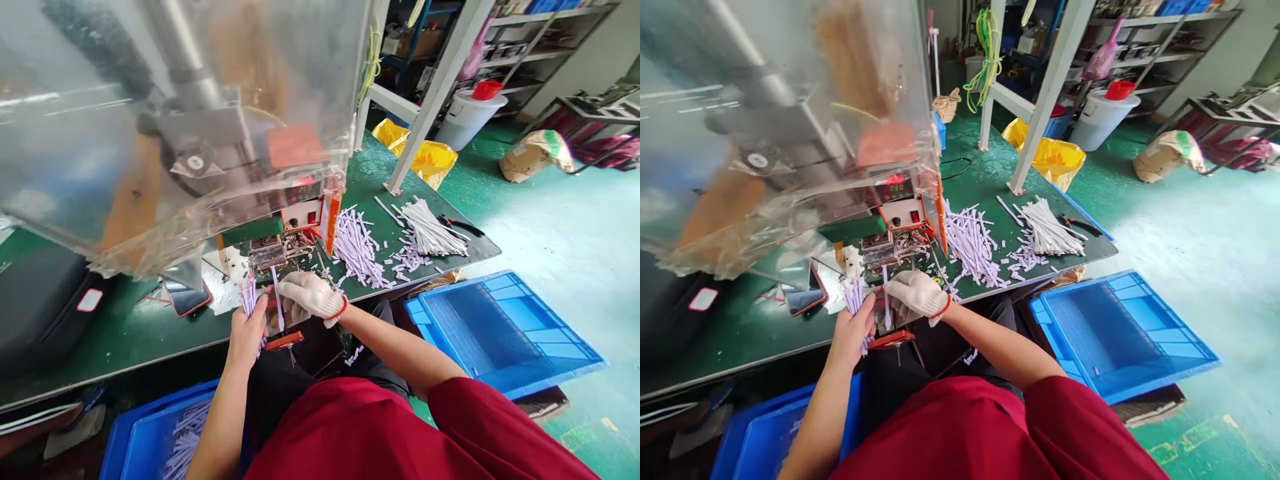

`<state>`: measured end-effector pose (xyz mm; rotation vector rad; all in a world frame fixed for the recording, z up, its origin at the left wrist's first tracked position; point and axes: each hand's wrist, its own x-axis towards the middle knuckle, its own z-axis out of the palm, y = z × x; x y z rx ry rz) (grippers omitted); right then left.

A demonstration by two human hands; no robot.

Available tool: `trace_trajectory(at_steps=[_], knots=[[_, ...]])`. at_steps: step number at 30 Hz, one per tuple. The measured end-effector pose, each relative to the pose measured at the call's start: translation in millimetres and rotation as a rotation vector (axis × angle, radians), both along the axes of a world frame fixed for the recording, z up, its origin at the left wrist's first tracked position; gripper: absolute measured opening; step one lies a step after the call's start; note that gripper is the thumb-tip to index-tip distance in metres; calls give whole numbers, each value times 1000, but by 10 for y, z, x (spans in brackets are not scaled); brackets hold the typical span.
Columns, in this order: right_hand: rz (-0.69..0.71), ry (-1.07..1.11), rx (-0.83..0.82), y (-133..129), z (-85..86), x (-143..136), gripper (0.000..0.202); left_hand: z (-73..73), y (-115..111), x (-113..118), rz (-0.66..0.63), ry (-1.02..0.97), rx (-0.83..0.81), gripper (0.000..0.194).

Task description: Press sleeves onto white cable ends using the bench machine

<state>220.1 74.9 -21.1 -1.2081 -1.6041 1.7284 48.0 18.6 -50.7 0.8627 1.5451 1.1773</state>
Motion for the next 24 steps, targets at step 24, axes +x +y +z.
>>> trace_trajectory(at_steps=[24], knots=[[-465, -60, 232, 175, 458, 1967, 42, 159, 140, 168, -24, 106, -26, 38]])
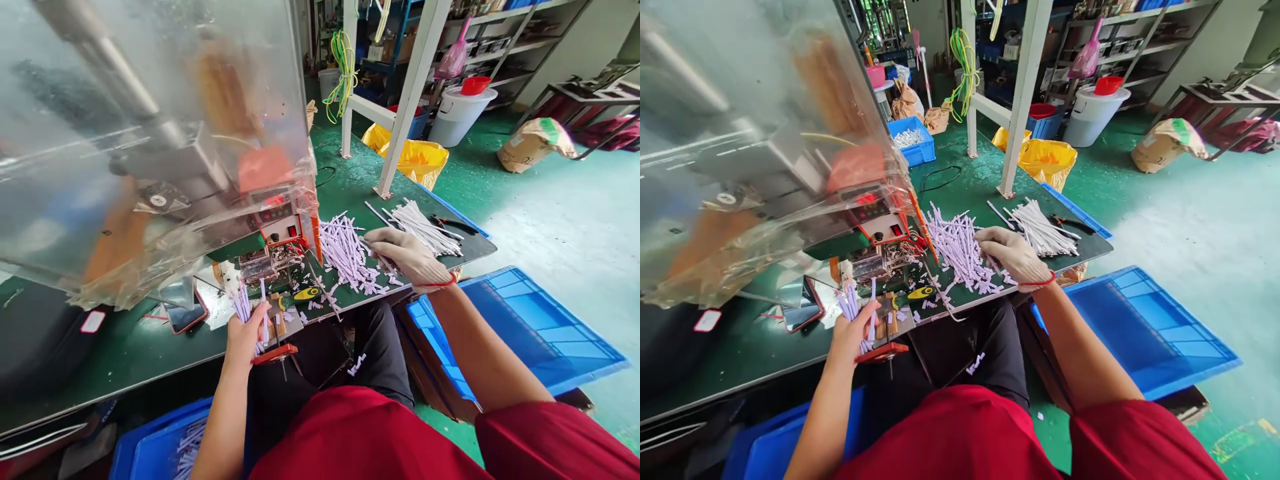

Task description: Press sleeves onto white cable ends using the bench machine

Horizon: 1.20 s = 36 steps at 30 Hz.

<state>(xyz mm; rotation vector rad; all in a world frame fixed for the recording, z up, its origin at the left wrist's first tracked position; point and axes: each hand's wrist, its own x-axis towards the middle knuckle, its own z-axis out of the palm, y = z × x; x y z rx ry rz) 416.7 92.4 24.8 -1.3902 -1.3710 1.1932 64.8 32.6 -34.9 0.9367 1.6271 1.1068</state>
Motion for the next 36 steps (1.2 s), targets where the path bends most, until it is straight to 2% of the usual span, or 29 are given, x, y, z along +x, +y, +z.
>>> trace_trajectory(at_steps=[2, 3, 7, 9, 11, 13, 15, 18, 24, 30, 36], knots=[[79, 178, -16, -201, 124, -108, 39, -2, -24, -48, -20, -48, 12, 36], [107, 178, -11, -286, 169, -199, 38, -2, -43, -84, -23, -63, 16, 36], [148, -206, 165, -438, 210, -740, 25, -2, -181, -287, 29, -78, 45, 34], [278, -314, 193, -402, 156, -1055, 25, -18, -287, -392, 21, -73, 49, 35], [436, -257, 65, -316, 54, -1360, 32, -50, -405, -476, 1, -68, 47, 37], [496, -109, -132, -212, -89, -1635, 36, -94, -515, -535, 11, -81, 38, 38], [467, 60, -278, -125, -244, -1866, 33, -139, -604, -576, 39, -112, 21, 38], [383, 195, -363, -77, -423, -2107, 28, -181, -686, -619, 72, -147, 5, 39], [338, 222, -386, -113, -525, -2241, 26, -181, -714, -647, 85, -161, 6, 40], [306, 258, -390, 26, -621, -2260, 30, -193, -703, -611, 87, -194, -2, 42], [314, 276, -396, 52, -594, -2286, 29, -193, -710, -620, 81, -196, -9, 40]])
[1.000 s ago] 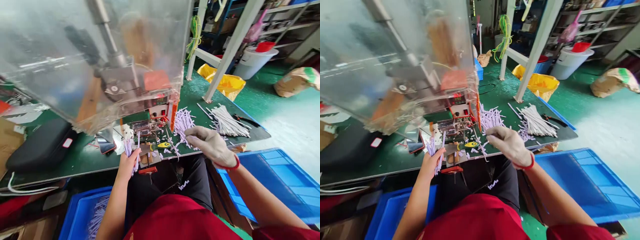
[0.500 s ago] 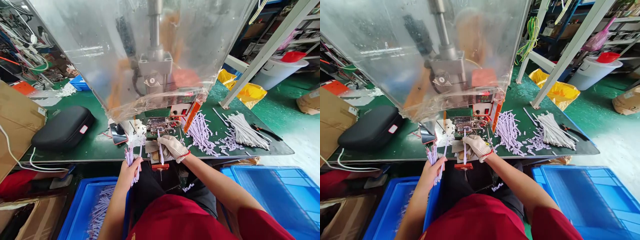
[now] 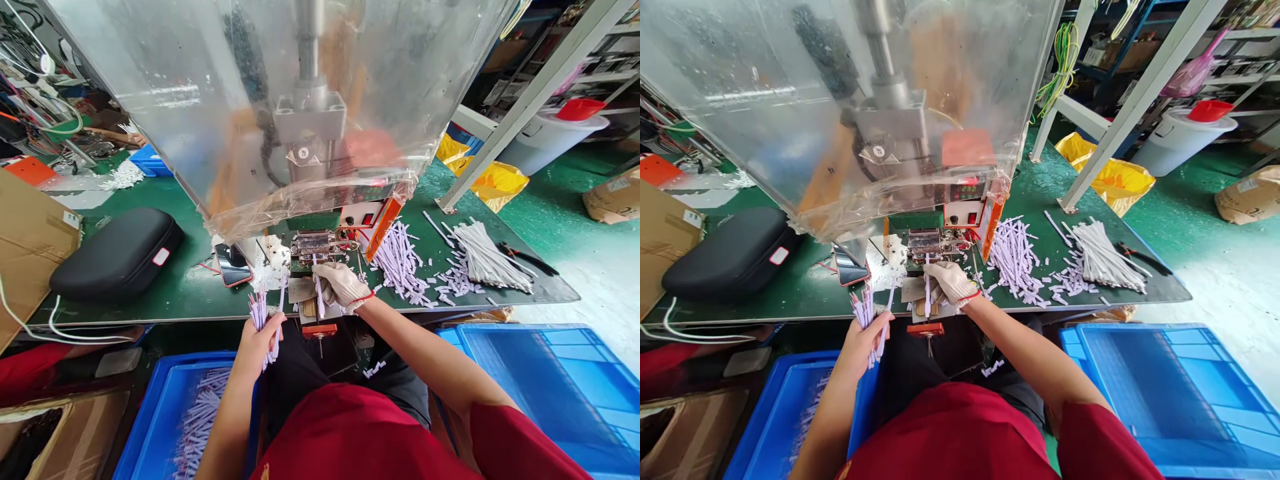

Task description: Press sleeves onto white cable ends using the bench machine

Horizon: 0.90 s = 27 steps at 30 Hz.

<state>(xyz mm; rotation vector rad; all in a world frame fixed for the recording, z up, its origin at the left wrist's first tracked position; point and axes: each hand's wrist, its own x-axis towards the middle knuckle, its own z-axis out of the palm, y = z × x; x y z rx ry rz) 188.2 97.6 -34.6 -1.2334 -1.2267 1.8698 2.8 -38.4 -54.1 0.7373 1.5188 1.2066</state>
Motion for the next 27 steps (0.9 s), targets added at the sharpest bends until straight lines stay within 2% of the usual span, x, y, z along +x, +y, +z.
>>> trace_trajectory(at_steps=[5, 8, 10, 12, 14, 16, 18, 20, 23, 25, 27], knots=[[13, 1, 11, -5, -4, -14, 30, 46, 11, -2, -22, -5, 5, 37], [57, -118, 104, -8, 120, 84, 33, 126, 31, -10, -59, 49, 10, 36], [114, -265, 281, -21, 305, 209, 36, 208, 52, -42, -135, 123, 18, 39], [228, -387, 540, -45, 530, 345, 36, 310, 83, -88, -262, 219, 27, 40], [407, -437, 767, -91, 731, 447, 31, 418, 125, -122, -399, 300, 38, 40], [575, -442, 878, -171, 864, 497, 24, 512, 166, -122, -524, 338, 46, 38], [654, -430, 887, -297, 926, 518, 21, 576, 184, -95, -594, 318, 45, 31], [677, -370, 845, -458, 944, 557, 22, 604, 153, -81, -643, 252, 13, 20], [691, -240, 715, -670, 945, 774, 21, 594, 23, -190, -772, 139, -100, 20], [587, -247, 573, -694, 931, 1073, 24, 572, -67, -351, -772, 66, -190, 24], [386, -367, 445, -576, 877, 1460, 28, 544, -103, -501, -606, -37, -221, 26]])
